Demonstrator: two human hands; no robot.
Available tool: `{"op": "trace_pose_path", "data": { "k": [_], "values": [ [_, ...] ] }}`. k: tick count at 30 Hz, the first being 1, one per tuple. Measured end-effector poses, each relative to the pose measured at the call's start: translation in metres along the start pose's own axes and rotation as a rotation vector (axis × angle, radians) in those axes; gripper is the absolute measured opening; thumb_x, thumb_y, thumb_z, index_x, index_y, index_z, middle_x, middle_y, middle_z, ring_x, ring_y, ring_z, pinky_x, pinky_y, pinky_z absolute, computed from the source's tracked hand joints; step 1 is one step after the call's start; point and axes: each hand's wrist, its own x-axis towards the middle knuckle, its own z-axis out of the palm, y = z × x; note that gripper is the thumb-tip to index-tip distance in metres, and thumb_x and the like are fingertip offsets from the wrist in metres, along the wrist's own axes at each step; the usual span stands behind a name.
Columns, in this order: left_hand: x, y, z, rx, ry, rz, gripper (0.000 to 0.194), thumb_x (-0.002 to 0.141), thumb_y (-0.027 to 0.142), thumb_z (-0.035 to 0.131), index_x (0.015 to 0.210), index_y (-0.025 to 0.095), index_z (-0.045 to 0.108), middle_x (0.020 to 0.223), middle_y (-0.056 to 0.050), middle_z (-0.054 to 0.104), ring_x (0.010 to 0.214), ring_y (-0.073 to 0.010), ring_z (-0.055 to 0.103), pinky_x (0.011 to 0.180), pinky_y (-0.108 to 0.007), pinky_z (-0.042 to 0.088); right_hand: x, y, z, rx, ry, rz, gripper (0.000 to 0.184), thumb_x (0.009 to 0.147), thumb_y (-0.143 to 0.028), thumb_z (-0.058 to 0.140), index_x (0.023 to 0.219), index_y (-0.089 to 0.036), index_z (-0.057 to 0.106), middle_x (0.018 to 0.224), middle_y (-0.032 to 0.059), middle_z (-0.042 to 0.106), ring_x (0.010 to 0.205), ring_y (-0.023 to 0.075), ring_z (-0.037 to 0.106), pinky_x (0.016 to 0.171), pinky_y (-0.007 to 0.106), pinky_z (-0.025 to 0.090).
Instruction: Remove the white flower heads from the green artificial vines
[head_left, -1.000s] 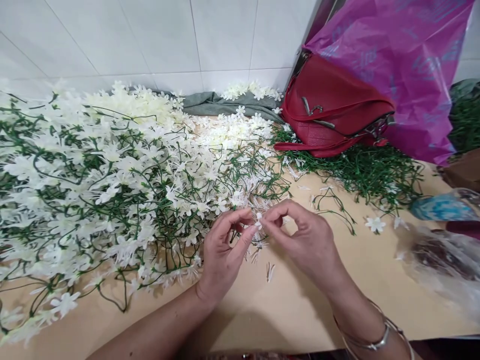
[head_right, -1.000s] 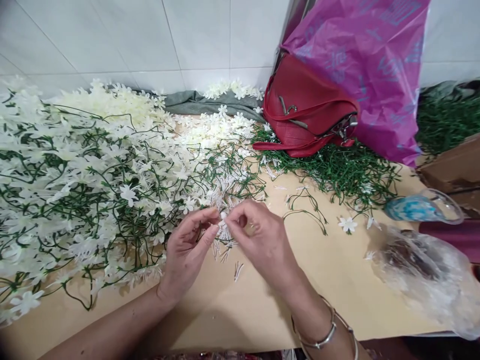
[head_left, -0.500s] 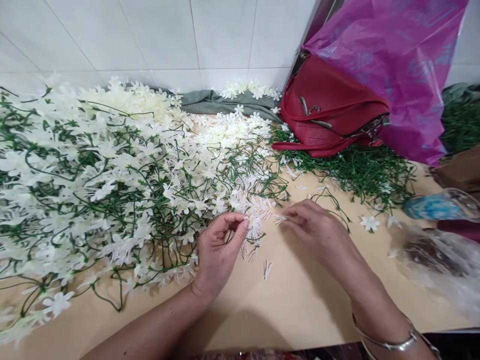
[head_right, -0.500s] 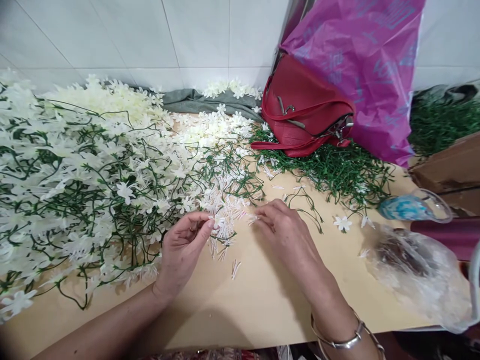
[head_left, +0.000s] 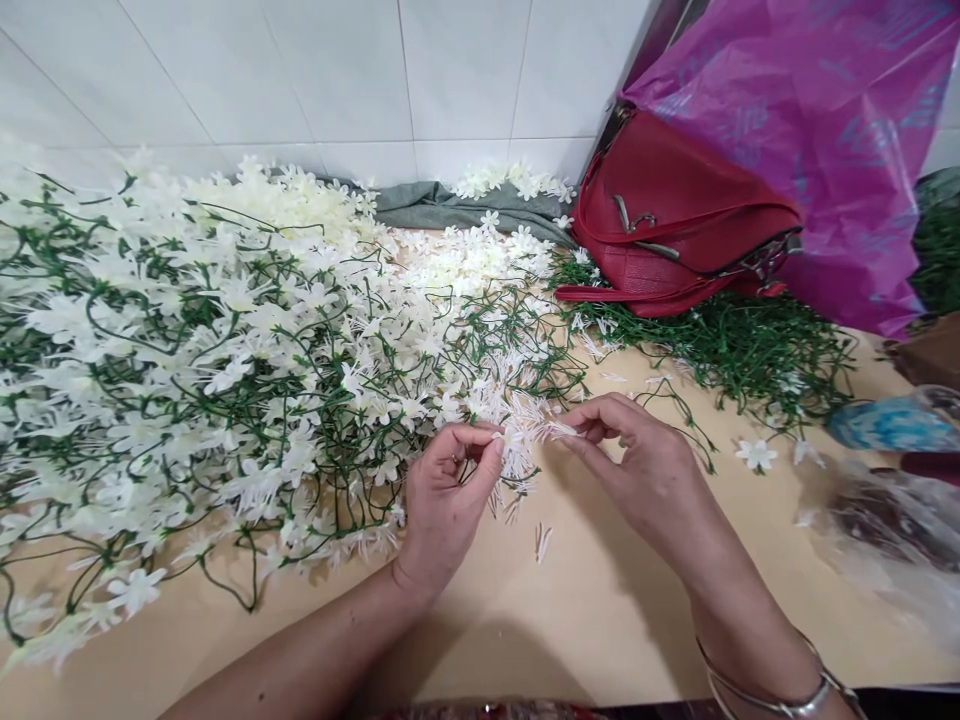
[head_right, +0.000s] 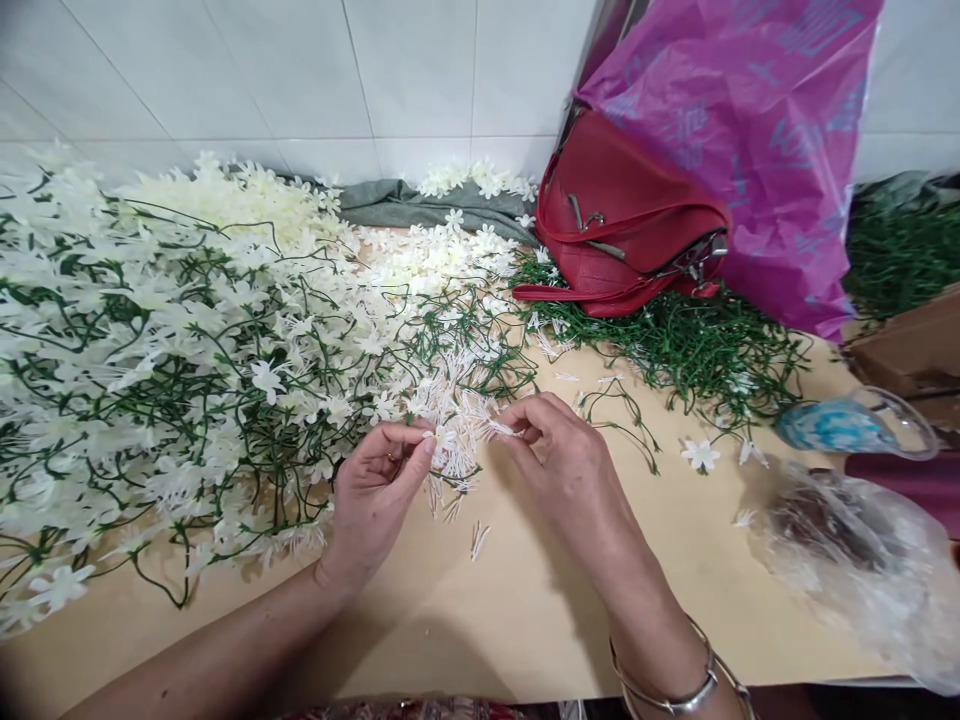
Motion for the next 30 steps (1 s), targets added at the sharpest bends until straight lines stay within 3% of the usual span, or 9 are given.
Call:
{"op": "trace_pose_path", "data": {
  "k": [5,9,12,19,25,30],
  "values": [
    [0.001,0.002,0.0,-0.005,0.001,-0.012,0.006,0.094,0.023,0.068,0.089,0.019,0.068,0.091,-0.003,0.073,0.086,-0.0145,0.067,0.081,-0.026,0.052,0.002,-0.01,0.004,0.113,-0.011,0.103,0.014,0.095,-0.028,0.064,0.102,-0.025,0.076,0.098,0.0041,0.079,0.082,0.02,0.071,0.076,0.033,0.055],
    [0.002,0.002,0.0,0.0,0.001,-0.03,0.01,0.097,0.025,0.066,0.089,0.019,0.067,0.086,-0.001,0.069,0.082,-0.0132,0.062,0.078,-0.025,0.049,0.003,-0.015,0.009,0.088,0.052,0.072,0.01,0.095,-0.026,0.064,0.093,-0.024,0.073,0.089,0.0036,0.074,0.075,0.0186,0.066,0.073,0.032,0.054],
    [0.002,0.002,-0.001,0.001,0.004,-0.033,0.011,0.097,0.025,0.066,0.088,0.019,0.067,0.085,-0.001,0.068,0.079,-0.013,0.06,0.077,-0.025,0.048,0.002,-0.019,0.013,0.107,0.16,0.037,0.008,0.092,-0.024,0.067,0.087,-0.024,0.073,0.091,0.0048,0.069,0.082,0.0202,0.063,0.075,0.034,0.052],
    [0.002,0.003,-0.001,-0.02,-0.017,-0.029,0.01,0.097,0.026,0.067,0.089,0.019,0.066,0.085,0.0,0.068,0.079,-0.0132,0.06,0.077,-0.025,0.048,-0.008,-0.033,0.03,0.496,0.133,0.143,0.004,0.09,-0.024,0.072,0.086,-0.024,0.071,0.085,0.0032,0.073,0.083,0.0204,0.068,0.076,0.034,0.056],
    [0.002,0.002,-0.002,-0.025,-0.033,-0.038,0.011,0.096,0.026,0.068,0.087,0.019,0.068,0.082,0.0,0.067,0.077,-0.0132,0.059,0.076,-0.024,0.048,-0.009,-0.03,0.043,0.431,0.136,0.1,0.009,0.09,-0.019,0.072,0.084,-0.025,0.072,0.095,0.0031,0.068,0.096,0.0208,0.066,0.091,0.037,0.052],
    [0.003,0.001,-0.003,-0.05,-0.046,-0.08,0.009,0.095,0.026,0.069,0.089,0.02,0.071,0.082,0.0,0.068,0.078,-0.0134,0.06,0.077,-0.025,0.049,-0.011,-0.026,0.049,0.397,0.144,0.093,0.01,0.091,-0.017,0.071,0.085,-0.025,0.071,0.096,0.0032,0.065,0.097,0.021,0.064,0.091,0.037,0.051]
  ]
}}
